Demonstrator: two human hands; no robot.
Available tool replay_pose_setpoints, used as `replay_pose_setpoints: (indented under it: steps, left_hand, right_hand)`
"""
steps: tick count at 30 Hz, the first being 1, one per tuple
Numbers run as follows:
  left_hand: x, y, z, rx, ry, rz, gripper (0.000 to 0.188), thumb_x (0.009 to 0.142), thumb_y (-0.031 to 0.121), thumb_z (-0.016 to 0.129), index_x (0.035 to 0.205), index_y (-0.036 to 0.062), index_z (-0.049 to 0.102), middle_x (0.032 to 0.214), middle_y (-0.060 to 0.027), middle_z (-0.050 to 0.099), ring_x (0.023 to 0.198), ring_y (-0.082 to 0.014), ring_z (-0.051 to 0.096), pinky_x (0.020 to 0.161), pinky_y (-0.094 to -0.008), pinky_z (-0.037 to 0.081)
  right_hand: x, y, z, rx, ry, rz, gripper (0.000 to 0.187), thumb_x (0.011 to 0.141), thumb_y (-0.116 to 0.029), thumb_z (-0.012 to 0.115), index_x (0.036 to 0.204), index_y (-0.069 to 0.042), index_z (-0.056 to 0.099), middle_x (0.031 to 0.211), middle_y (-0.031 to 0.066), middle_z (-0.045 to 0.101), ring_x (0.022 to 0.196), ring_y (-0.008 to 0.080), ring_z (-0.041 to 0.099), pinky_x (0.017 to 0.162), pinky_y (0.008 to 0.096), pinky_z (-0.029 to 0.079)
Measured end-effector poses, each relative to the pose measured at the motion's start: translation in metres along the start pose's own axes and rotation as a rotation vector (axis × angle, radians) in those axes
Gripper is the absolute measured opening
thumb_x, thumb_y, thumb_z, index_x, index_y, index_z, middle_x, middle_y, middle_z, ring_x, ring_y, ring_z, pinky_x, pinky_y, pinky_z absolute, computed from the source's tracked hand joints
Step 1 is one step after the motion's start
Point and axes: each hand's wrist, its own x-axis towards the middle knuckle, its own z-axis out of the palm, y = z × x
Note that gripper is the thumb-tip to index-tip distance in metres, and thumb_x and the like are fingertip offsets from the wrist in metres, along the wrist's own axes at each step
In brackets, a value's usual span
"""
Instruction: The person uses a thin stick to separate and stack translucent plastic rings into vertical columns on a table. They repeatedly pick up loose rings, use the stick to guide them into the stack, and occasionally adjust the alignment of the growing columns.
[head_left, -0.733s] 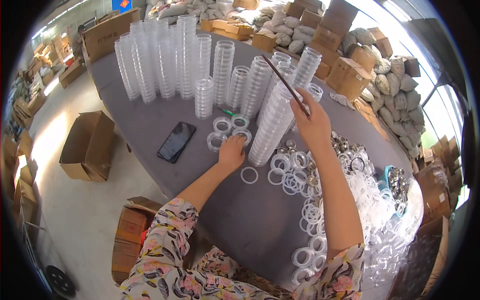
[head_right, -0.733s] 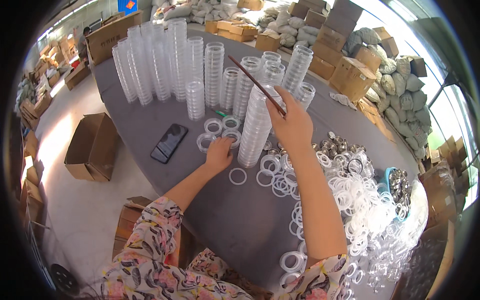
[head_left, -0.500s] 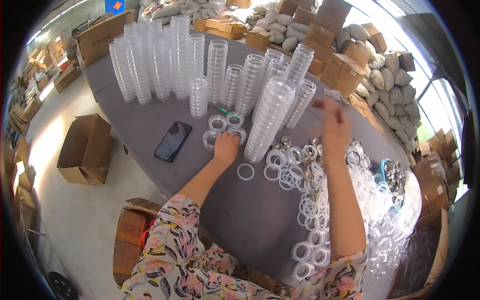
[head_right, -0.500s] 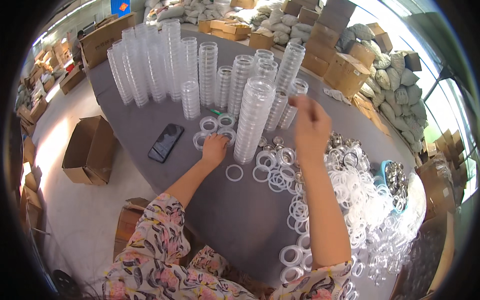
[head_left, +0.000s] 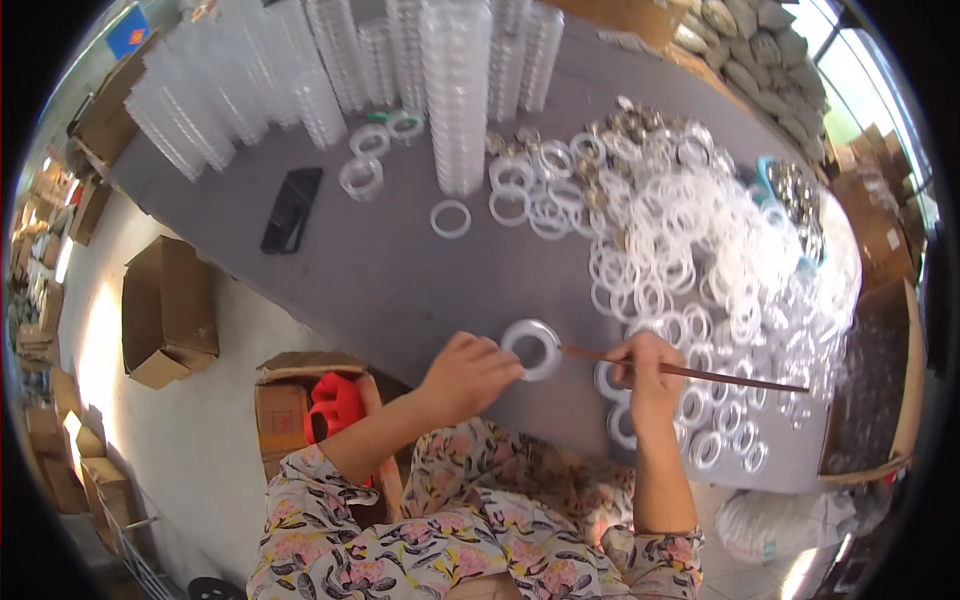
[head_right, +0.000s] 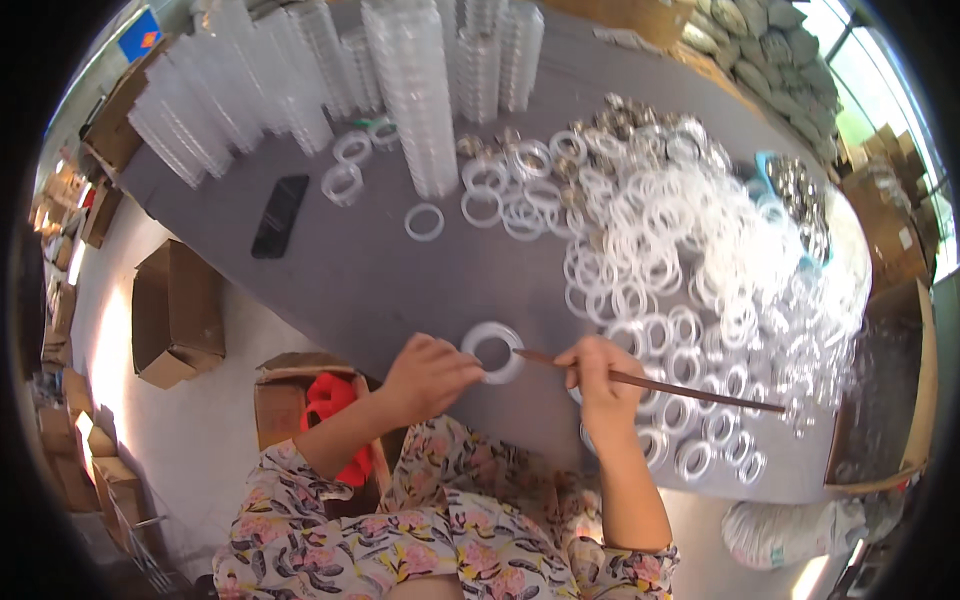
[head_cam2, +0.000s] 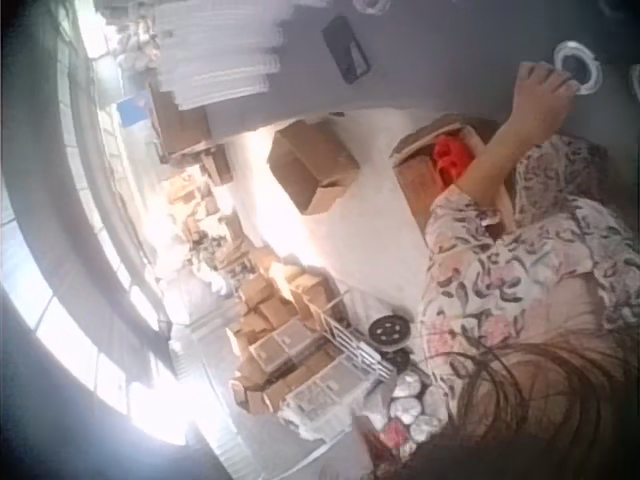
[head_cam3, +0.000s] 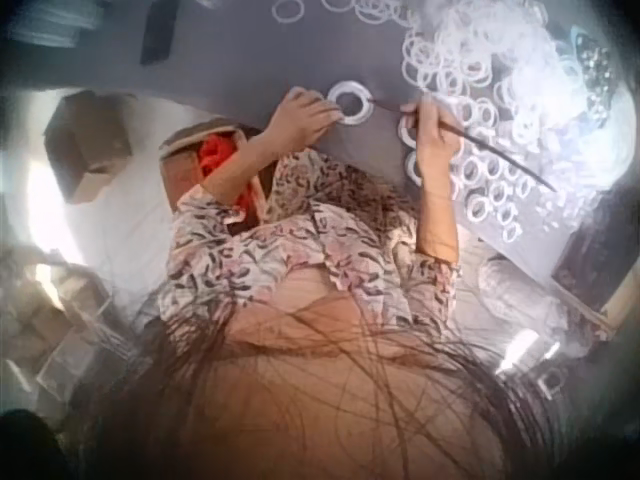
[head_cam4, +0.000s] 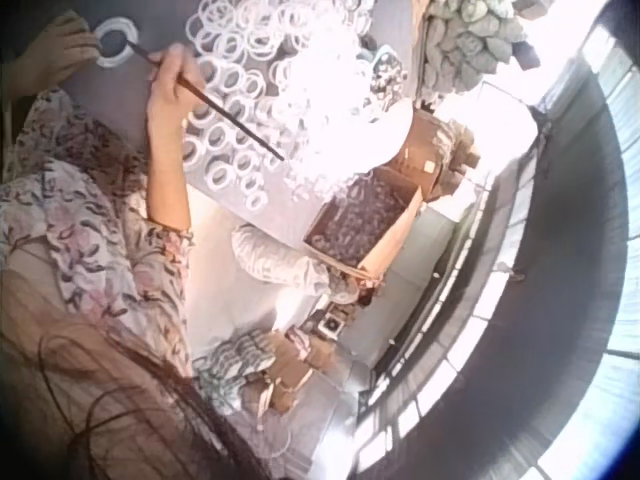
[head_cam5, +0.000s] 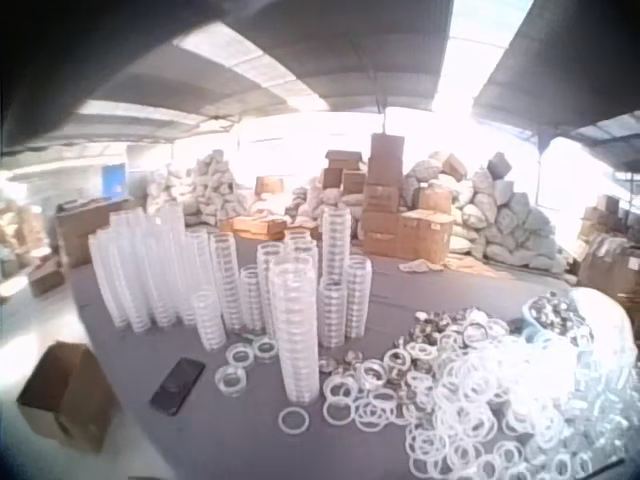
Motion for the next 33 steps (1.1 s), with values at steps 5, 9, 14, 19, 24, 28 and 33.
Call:
replay_pose_setpoints:
  steps: [5,9,14,19,24,28,33]
  left_hand:
    - [-0.006,0.029,0.034,-0.161,-0.036,0.012,0.035,0.062,0.010,0.064,0.096,0.0116,0.053,0.103,-0.0024,0.052,0.092,-0.0201,0.049,0.079,-0.0348,0.035]
    - [0.006,0.044,0.038,-0.468,0.069,-0.322,0.058,0.061,0.018,0.070,0.112,0.0062,0.044,0.114,-0.0124,0.045,0.106,-0.0285,0.043,0.090,-0.0399,0.031]
    - [0.010,0.039,0.051,-0.499,0.001,-0.280,0.075,0.059,0.023,0.071,0.121,0.0013,0.034,0.118,-0.0155,0.042,0.108,-0.0313,0.041,0.095,-0.0434,0.028]
    - [0.020,0.039,0.054,-0.558,0.010,-0.279,0.070,0.059,0.021,0.072,0.117,0.0034,0.038,0.119,-0.0158,0.042,0.110,-0.0301,0.041,0.095,-0.0426,0.029]
    - [0.016,0.039,0.062,-0.761,0.060,-0.250,0.046,0.058,0.013,0.073,0.096,0.0068,0.047,0.121,-0.0178,0.040,0.109,-0.0329,0.042,0.090,-0.0395,0.036]
    - [0.010,0.033,0.059,-0.673,0.003,-0.141,0.030,0.060,0.010,0.073,0.076,0.0062,0.048,0.121,-0.0182,0.040,0.108,-0.0335,0.043,0.087,-0.0375,0.039]
    - [0.011,0.030,0.060,-0.765,-0.013,-0.149,0.028,0.061,0.009,0.072,0.072,0.0062,0.047,0.120,-0.0182,0.040,0.108,-0.0328,0.044,0.086,-0.0360,0.039]
  right_hand:
    - [-0.036,0.052,-0.005,-0.293,-0.020,0.065,0.029,0.081,-0.016,0.055,0.058,0.001,0.055,0.048,0.0041,0.046,0.044,0.0081,0.039,0.042,0.0240,0.031]
    - [-0.047,0.062,-0.002,-0.250,-0.048,0.146,0.031,0.083,-0.019,0.053,0.059,0.001,0.056,0.049,0.0044,0.047,0.045,0.0084,0.040,0.044,0.0240,0.032]
    - [-0.047,0.043,-0.005,-0.058,-0.036,0.258,0.029,0.084,-0.020,0.052,0.063,0.000,0.057,0.051,0.0048,0.048,0.047,0.0087,0.041,0.044,0.0237,0.032]
    - [-0.043,0.041,-0.012,-0.389,-0.202,0.152,0.031,0.084,-0.021,0.050,0.063,0.002,0.057,0.051,0.0042,0.048,0.047,0.0091,0.042,0.045,0.0234,0.032]
    - [-0.044,0.048,-0.018,-0.248,-0.057,0.168,0.031,0.083,-0.018,0.052,0.060,0.002,0.057,0.049,0.0036,0.047,0.046,0.0092,0.042,0.044,0.0235,0.032]
    - [-0.044,0.048,-0.021,-0.238,-0.090,0.110,0.030,0.083,-0.017,0.052,0.060,0.001,0.057,0.048,0.0033,0.046,0.044,0.0086,0.042,0.043,0.0234,0.032]
    - [-0.044,0.053,-0.019,-0.162,-0.142,0.169,0.028,0.084,-0.015,0.051,0.062,0.001,0.057,0.050,0.0028,0.050,0.044,0.0071,0.044,0.042,0.0214,0.034]
